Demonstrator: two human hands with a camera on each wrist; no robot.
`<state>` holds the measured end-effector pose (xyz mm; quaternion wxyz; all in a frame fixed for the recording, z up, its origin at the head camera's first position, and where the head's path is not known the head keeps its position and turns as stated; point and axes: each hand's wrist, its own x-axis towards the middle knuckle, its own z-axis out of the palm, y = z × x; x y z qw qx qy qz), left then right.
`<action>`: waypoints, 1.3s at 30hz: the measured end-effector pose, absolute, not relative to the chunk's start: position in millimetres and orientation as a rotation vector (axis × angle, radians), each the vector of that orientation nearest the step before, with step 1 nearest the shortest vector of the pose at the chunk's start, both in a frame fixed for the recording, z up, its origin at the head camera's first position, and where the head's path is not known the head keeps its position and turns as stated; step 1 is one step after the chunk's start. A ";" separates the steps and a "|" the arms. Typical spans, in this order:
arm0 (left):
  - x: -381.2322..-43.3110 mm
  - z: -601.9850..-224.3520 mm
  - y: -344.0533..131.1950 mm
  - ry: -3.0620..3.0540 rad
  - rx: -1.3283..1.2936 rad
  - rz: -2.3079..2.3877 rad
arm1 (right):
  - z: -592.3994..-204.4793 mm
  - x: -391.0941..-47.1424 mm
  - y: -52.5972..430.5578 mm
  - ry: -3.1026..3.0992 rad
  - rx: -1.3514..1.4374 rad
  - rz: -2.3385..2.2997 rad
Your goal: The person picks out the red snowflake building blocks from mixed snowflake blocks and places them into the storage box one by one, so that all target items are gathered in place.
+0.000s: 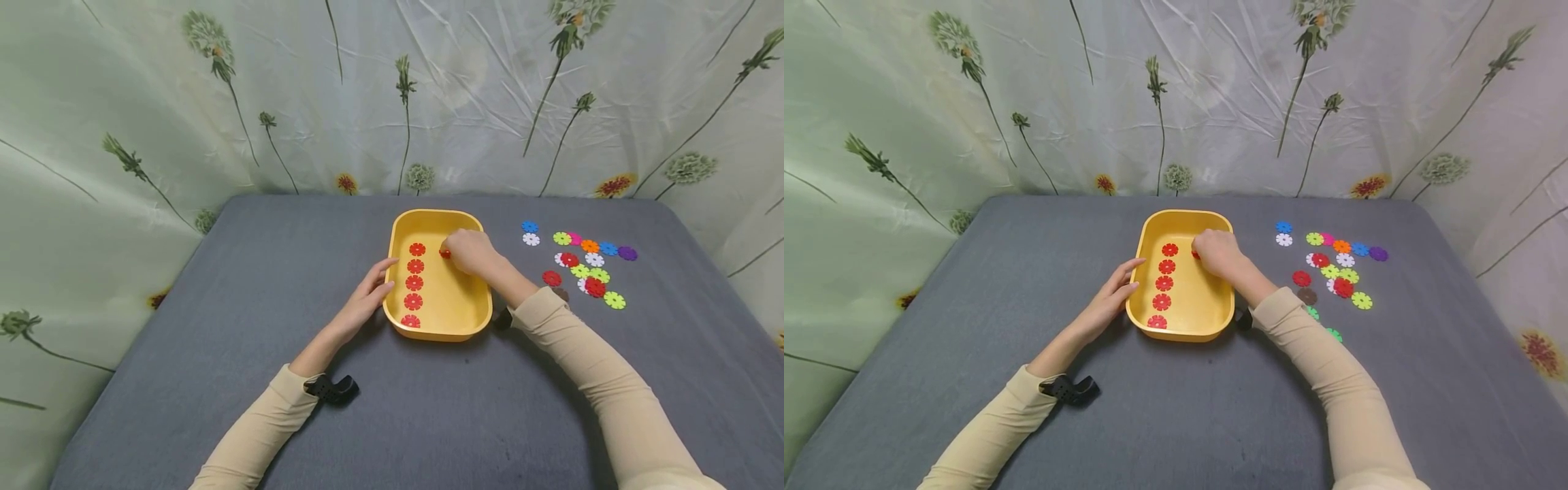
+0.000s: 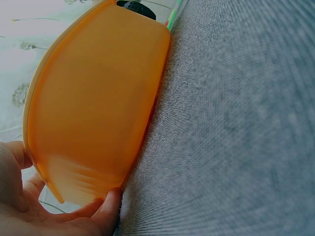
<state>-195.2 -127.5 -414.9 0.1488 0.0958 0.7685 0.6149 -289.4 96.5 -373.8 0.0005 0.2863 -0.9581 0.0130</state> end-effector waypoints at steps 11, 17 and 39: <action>-194.8 -417.1 -126.9 2.218 0.275 1.774 | -370.1 -289.9 98.7 -3.030 0.908 0.157; -194.6 -415.6 -127.2 2.218 0.287 1.773 | -363.6 -289.2 104.9 -2.978 0.952 0.363; -194.9 -415.6 -126.7 2.246 0.295 1.761 | -360.3 -271.8 141.9 -2.715 0.777 0.786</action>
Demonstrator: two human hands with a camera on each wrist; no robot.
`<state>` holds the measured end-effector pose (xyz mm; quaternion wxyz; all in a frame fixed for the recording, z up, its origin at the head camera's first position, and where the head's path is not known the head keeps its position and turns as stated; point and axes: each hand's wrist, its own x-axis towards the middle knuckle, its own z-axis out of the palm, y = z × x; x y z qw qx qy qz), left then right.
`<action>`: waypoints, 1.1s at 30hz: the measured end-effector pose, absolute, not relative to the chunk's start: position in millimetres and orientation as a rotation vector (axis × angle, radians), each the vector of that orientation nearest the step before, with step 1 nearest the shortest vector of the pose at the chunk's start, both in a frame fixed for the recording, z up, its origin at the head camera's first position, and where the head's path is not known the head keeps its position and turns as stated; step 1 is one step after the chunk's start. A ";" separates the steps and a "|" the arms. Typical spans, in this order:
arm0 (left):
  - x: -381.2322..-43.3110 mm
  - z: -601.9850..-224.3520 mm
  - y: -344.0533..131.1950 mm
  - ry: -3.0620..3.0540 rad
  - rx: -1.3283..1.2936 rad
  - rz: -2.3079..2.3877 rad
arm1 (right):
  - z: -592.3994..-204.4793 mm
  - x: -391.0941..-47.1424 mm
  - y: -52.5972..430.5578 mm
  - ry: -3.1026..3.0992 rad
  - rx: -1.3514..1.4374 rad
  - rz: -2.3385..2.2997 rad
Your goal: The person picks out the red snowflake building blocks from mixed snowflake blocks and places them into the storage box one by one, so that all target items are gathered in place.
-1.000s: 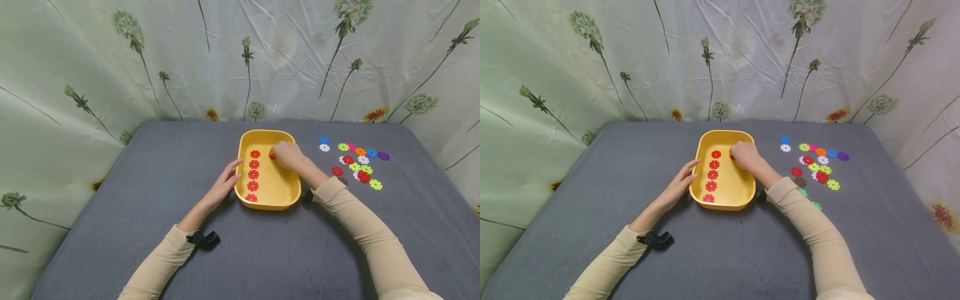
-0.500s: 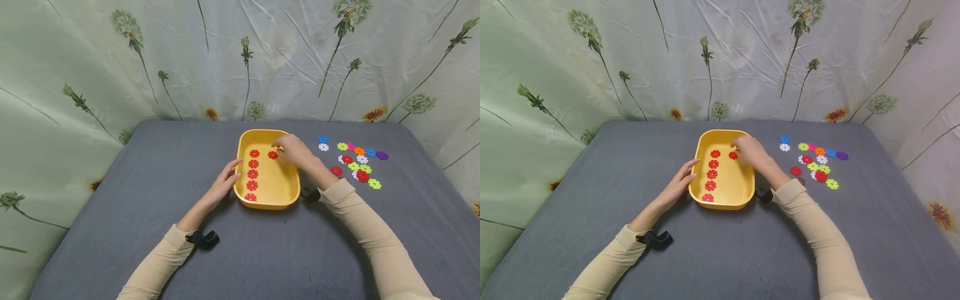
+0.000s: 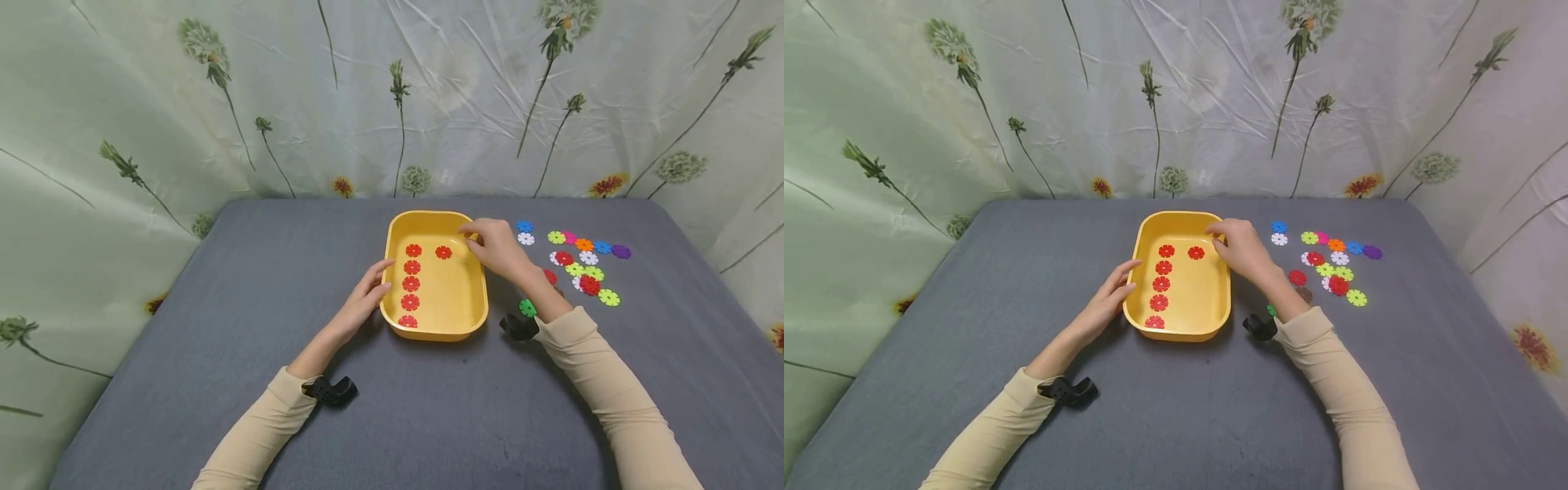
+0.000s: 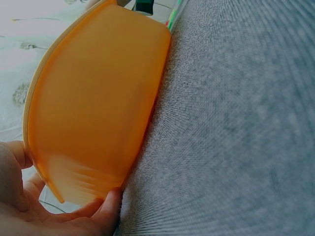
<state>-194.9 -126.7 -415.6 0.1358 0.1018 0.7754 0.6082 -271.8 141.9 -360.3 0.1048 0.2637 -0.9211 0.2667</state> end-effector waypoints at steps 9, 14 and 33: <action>-196.7 -417.8 -127.4 2.238 0.282 1.764 | -361.3 -257.4 159.9 -2.594 0.699 0.856; -196.4 -418.3 -127.0 2.218 0.274 1.766 | -362.4 -252.3 175.8 -2.567 0.666 0.805; -193.6 -412.0 -125.2 2.207 0.255 1.761 | -371.6 -245.5 221.8 -2.672 0.445 0.784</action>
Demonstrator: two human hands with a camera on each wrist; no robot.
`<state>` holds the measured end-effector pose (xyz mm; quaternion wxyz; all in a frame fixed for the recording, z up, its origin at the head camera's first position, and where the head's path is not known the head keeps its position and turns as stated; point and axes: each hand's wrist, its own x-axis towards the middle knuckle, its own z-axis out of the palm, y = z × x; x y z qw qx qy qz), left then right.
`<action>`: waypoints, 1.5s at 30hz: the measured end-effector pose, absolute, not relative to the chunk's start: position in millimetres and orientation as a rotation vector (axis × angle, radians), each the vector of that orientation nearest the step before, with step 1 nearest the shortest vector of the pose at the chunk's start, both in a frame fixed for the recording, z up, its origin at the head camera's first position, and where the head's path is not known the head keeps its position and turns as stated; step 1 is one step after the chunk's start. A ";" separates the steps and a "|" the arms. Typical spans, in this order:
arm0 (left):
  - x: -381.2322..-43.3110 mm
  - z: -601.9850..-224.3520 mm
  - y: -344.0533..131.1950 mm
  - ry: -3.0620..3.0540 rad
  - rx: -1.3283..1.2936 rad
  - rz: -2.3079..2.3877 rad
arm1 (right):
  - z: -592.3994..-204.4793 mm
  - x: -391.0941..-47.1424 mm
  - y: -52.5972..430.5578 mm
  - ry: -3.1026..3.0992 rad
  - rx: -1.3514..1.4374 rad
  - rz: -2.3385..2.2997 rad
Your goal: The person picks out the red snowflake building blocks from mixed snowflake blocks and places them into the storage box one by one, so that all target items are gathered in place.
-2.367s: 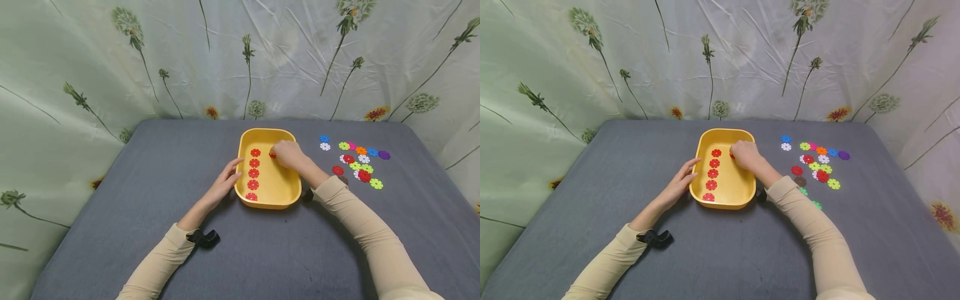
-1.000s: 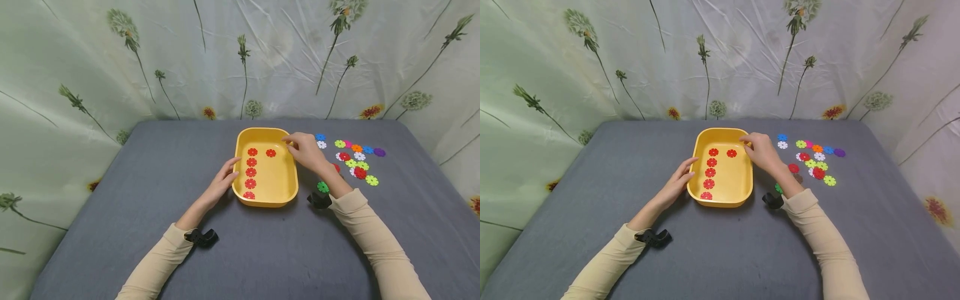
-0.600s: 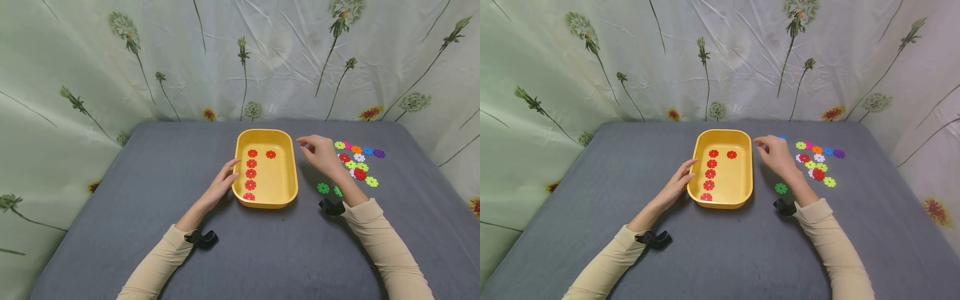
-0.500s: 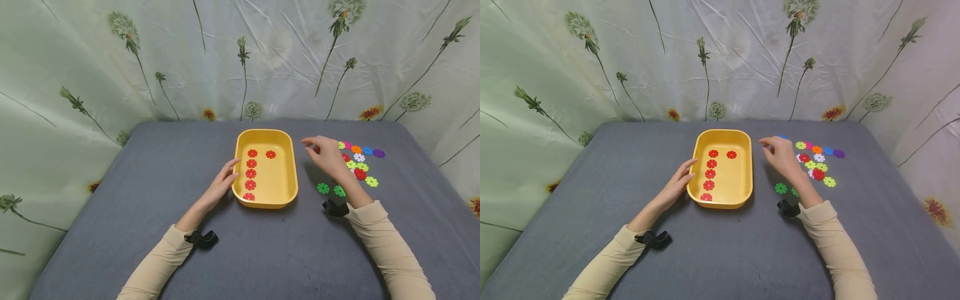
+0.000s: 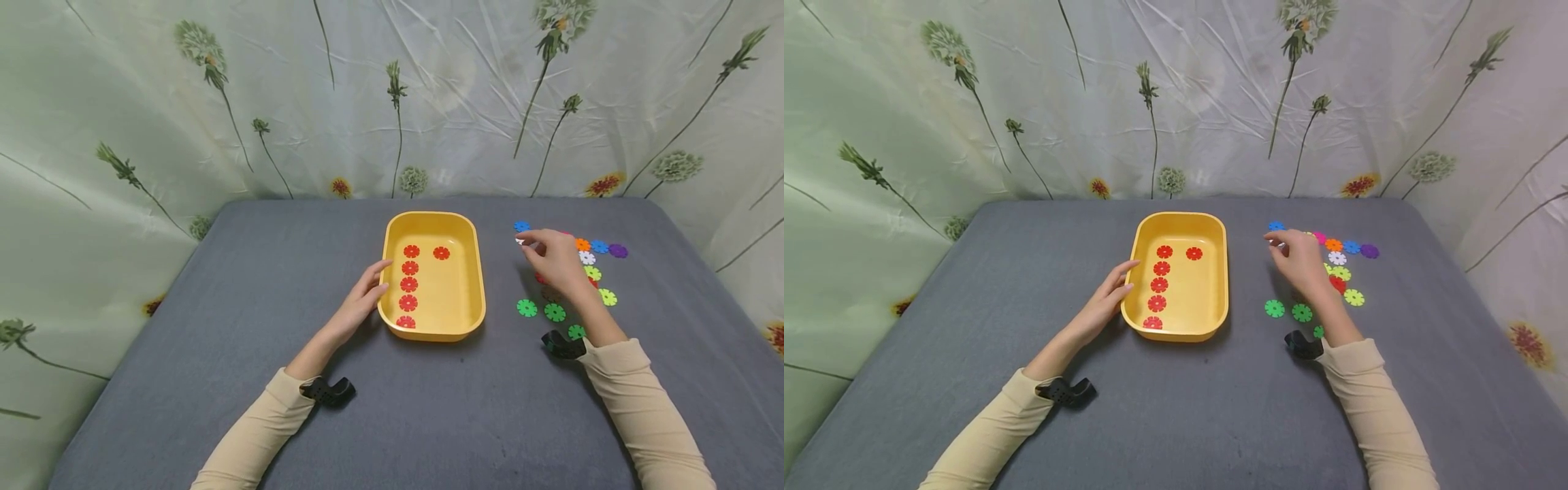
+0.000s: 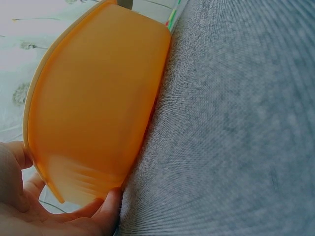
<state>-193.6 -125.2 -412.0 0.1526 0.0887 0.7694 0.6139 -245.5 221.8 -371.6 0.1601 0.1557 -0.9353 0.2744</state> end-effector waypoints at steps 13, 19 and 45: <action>-195.4 -417.1 -126.0 2.213 0.262 1.775 | -374.9 -244.3 242.1 -2.688 0.442 0.783; -194.2 -418.2 -126.4 2.213 0.265 1.776 | -376.5 -242.7 251.1 -2.815 0.402 0.794; -194.2 -417.3 -126.8 2.236 0.277 1.767 | -384.6 -246.9 267.4 -3.143 0.319 0.788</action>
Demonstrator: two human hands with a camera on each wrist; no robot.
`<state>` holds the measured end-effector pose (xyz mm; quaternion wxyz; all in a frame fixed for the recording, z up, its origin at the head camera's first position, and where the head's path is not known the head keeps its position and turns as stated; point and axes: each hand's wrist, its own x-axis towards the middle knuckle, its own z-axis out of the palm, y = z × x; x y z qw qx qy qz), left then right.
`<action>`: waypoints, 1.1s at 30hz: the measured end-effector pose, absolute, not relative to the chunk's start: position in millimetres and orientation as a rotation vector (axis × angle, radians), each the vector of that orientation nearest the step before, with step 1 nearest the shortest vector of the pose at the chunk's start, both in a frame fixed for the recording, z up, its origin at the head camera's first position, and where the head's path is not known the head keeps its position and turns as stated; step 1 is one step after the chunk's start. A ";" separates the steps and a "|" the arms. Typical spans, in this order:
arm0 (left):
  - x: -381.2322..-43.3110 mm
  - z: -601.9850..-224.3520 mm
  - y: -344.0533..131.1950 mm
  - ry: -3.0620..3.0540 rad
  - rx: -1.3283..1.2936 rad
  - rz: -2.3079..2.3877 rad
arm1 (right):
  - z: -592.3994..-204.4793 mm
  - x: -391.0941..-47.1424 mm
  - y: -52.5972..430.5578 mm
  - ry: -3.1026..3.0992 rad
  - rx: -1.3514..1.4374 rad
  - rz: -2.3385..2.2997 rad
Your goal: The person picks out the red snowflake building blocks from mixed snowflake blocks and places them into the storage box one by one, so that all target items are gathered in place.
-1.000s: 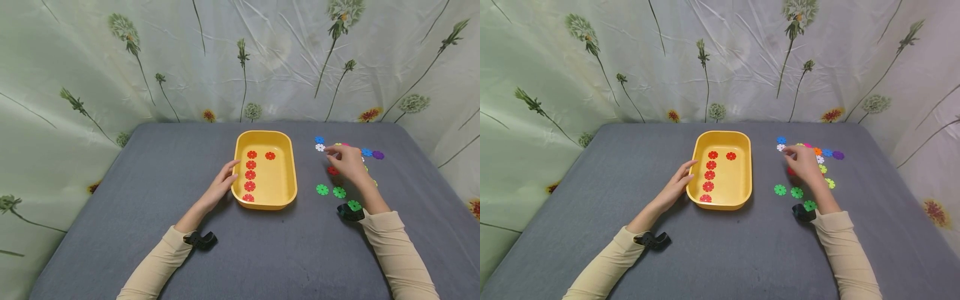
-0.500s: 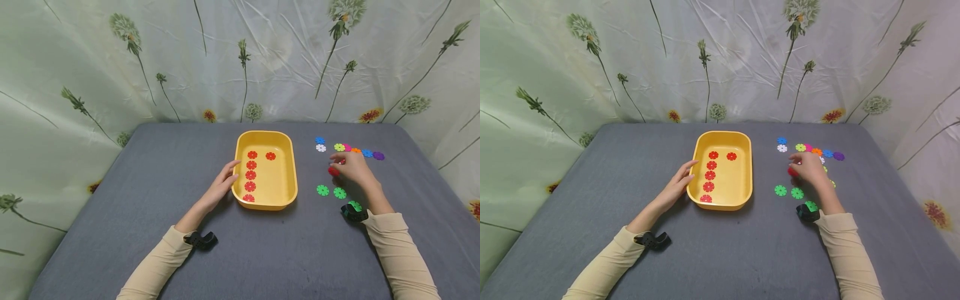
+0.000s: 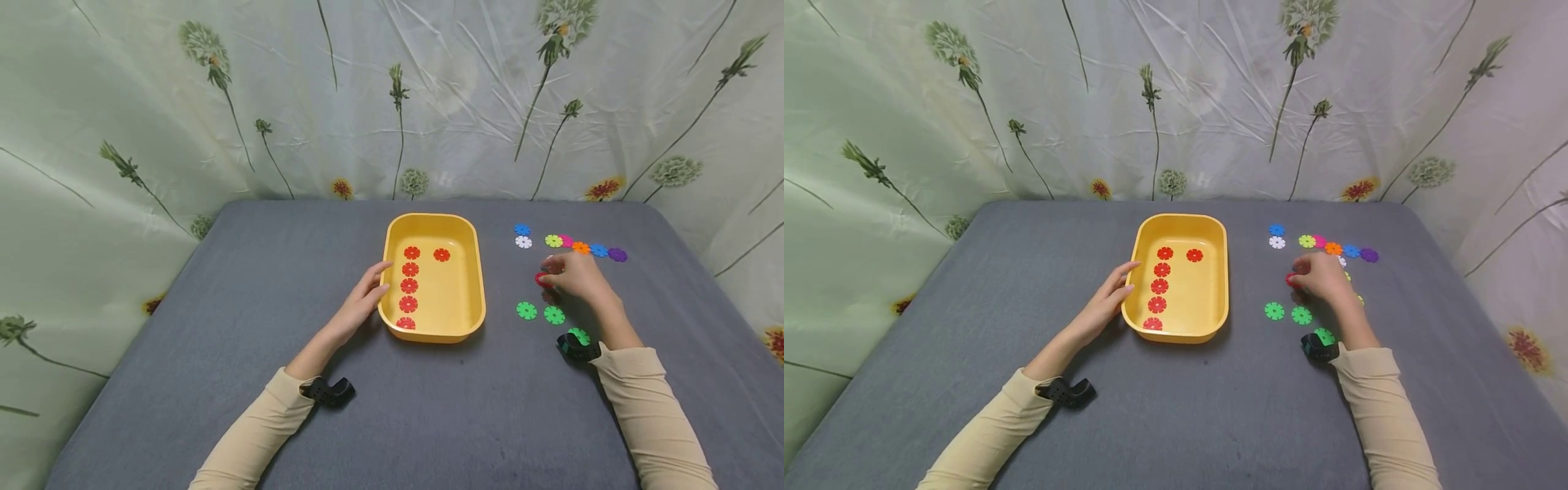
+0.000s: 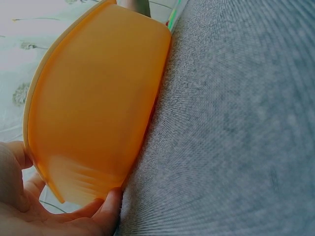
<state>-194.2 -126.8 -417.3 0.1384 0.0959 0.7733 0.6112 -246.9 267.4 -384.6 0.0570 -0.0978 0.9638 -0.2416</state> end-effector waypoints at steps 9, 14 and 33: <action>-193.0 -417.3 -127.8 2.231 0.286 1.767 | -386.1 -247.5 269.2 2.883 -0.310 -0.658; -193.1 -417.3 -127.6 2.228 0.286 1.774 | -386.0 -247.1 268.7 2.866 -0.309 -0.685; -193.7 -417.2 -127.2 2.217 0.305 1.789 | -383.3 -244.0 265.2 2.879 -0.315 -0.706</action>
